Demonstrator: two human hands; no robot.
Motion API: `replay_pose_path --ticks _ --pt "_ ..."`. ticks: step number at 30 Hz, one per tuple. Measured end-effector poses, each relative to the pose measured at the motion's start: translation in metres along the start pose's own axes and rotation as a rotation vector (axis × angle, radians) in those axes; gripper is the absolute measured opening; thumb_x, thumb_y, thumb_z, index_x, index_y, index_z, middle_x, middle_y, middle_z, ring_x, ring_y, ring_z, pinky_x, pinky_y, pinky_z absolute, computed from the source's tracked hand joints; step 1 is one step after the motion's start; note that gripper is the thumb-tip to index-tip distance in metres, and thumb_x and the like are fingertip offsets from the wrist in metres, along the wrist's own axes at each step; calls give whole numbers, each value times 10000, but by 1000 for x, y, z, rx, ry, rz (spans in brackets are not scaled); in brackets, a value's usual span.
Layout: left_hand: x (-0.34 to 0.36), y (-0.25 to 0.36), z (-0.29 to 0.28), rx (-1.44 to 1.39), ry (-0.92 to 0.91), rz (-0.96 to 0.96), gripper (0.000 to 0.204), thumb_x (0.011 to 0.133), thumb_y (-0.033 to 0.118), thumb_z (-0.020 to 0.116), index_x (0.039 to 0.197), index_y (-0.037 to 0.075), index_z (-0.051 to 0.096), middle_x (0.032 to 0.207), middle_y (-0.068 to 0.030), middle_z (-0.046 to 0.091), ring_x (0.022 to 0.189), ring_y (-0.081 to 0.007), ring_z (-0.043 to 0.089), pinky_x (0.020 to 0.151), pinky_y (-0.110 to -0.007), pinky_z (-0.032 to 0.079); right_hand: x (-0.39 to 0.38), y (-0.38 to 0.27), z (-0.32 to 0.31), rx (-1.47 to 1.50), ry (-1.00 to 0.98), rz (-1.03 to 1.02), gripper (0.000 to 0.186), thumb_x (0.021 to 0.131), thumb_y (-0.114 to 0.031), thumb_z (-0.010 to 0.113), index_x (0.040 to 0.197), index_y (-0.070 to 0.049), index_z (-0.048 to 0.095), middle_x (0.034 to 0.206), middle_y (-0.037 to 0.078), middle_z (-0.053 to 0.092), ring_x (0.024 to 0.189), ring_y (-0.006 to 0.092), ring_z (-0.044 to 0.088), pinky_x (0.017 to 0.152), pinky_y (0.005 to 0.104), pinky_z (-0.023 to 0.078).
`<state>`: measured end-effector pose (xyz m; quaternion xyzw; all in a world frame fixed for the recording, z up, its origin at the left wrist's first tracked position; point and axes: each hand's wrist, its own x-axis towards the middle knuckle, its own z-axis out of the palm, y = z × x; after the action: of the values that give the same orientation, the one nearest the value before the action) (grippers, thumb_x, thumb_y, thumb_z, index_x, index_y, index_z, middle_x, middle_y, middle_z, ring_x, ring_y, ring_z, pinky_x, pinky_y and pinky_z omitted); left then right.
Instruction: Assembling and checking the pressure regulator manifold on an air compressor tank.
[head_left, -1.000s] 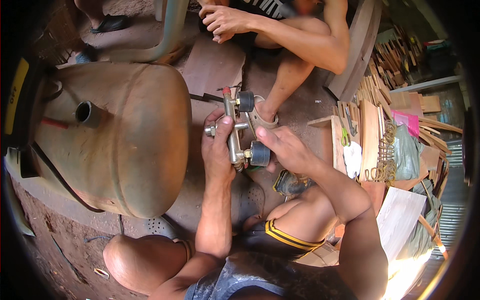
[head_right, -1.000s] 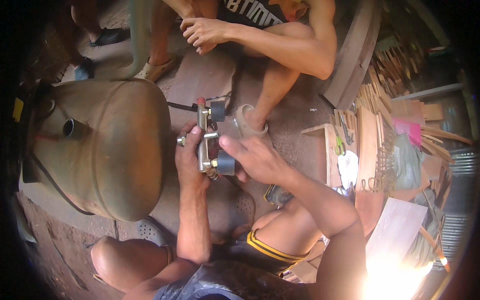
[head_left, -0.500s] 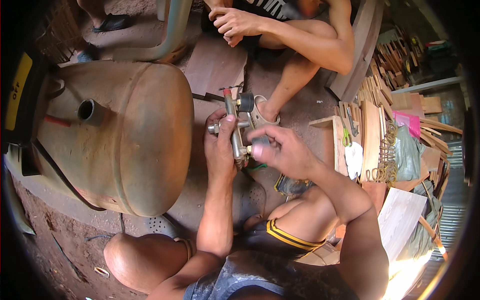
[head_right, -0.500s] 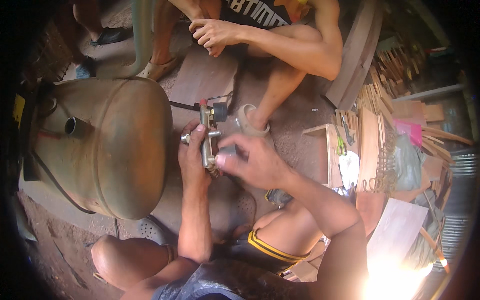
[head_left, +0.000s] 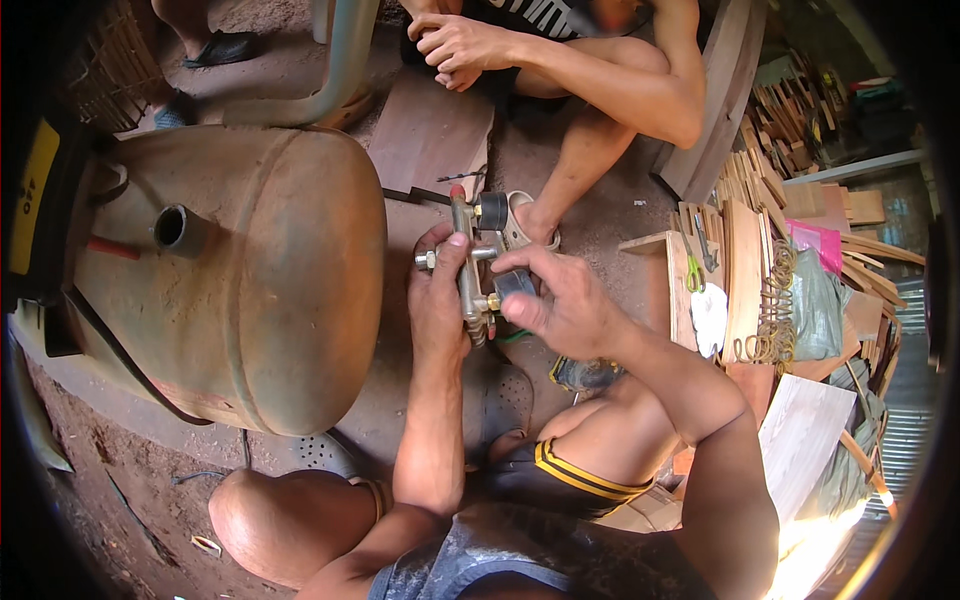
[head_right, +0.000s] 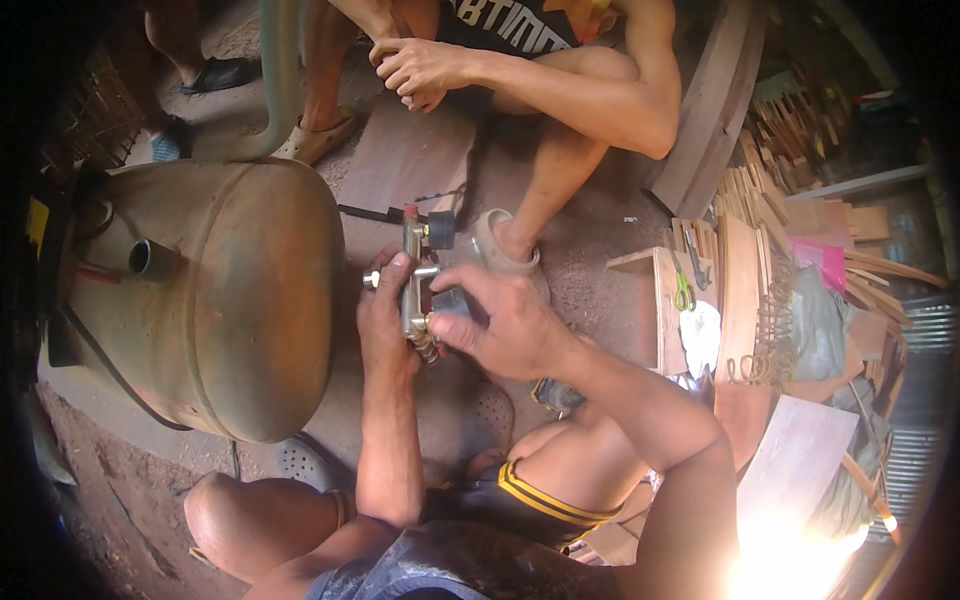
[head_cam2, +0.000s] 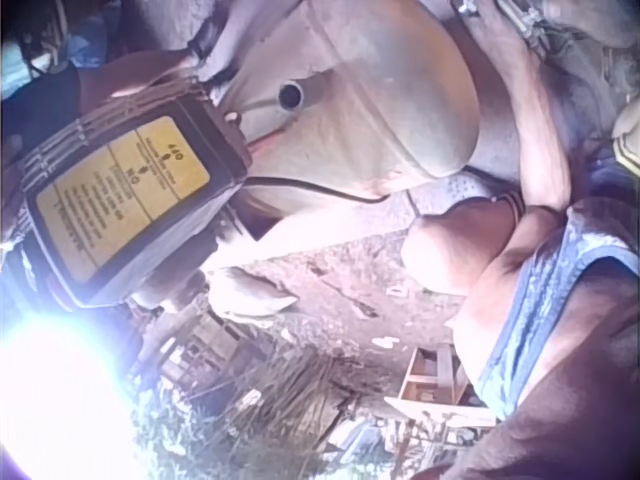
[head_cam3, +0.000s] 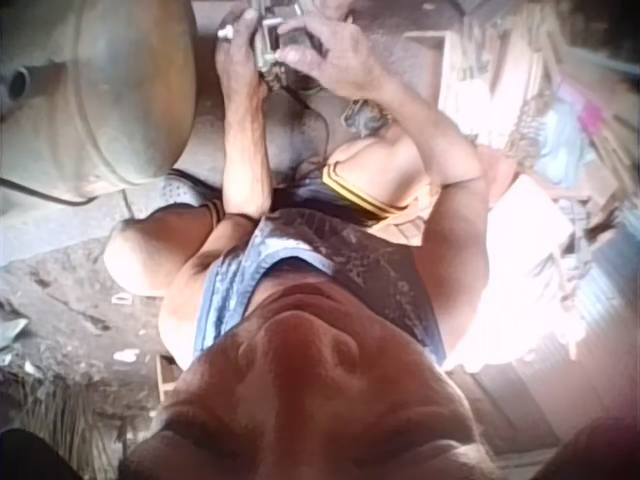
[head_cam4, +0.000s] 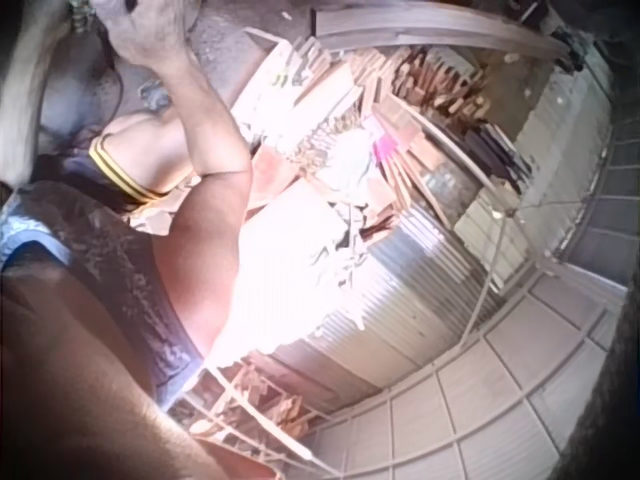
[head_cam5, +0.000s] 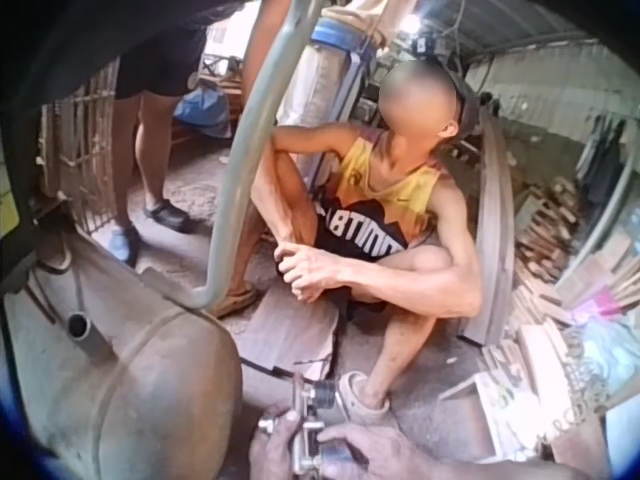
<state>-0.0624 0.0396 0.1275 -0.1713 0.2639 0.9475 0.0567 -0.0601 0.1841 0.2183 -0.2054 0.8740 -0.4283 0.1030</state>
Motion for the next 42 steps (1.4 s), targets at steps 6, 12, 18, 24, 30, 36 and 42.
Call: replay_pose_path --ticks 6,12,18,24,30,36,42 --pt "-6 -13 9 40 56 69 329 1003 206 687 1236 6 572 1011 -101 708 869 -146 675 775 -281 543 -2 8 -1 -83 95 -75 343 1051 -354 532 1022 -27 635 764 162 610 635 366 621 615 449 500" --pt "-12 -14 6 331 55 439 344 1018 201 667 1251 -13 531 989 -77 702 897 -104 631 805 -253 500 9 1 -11 543 -241 840 525 1056 -515 475 1041 -4 594 685 43 557 533 149 520 429 256 412" --pt "-4 0 0 -10 125 -47 310 1016 196 643 1250 13 552 965 -67 692 824 -123 652 703 -266 526 5 5 11 -93 149 -236 421 1057 -400 528 1020 3 645 724 159 606 565 308 604 549 393 499" --pt "-10 -13 18 -99 29 96 384 1005 190 647 1294 -37 535 1042 -122 698 888 -170 684 784 -312 570 -1 16 2 -239 156 -425 340 1062 -279 487 1028 18 647 777 183 630 612 367 633 598 414 508" --pt "-15 -11 13 151 89 333 499 994 186 700 1387 -49 500 1085 -125 719 958 -148 669 836 -289 543 0 5 6 -18 83 24 367 1065 -319 474 1001 3 639 714 139 602 582 285 619 566 392 494" --pt "-8 -10 3 349 29 400 542 997 150 695 1444 -36 452 1093 -126 727 940 -116 652 853 -273 520 9 -8 -6 364 -151 834 444 1076 -406 487 970 4 619 665 74 589 652 184 626 635 367 517" --pt "2 -9 1 154 128 147 668 1001 245 691 1506 -72 389 1017 -112 719 967 -148 651 856 -282 518 4 8 7 -228 62 -175 343 1046 -336 568 1041 -2 648 810 197 647 770 373 678 730 447 528"
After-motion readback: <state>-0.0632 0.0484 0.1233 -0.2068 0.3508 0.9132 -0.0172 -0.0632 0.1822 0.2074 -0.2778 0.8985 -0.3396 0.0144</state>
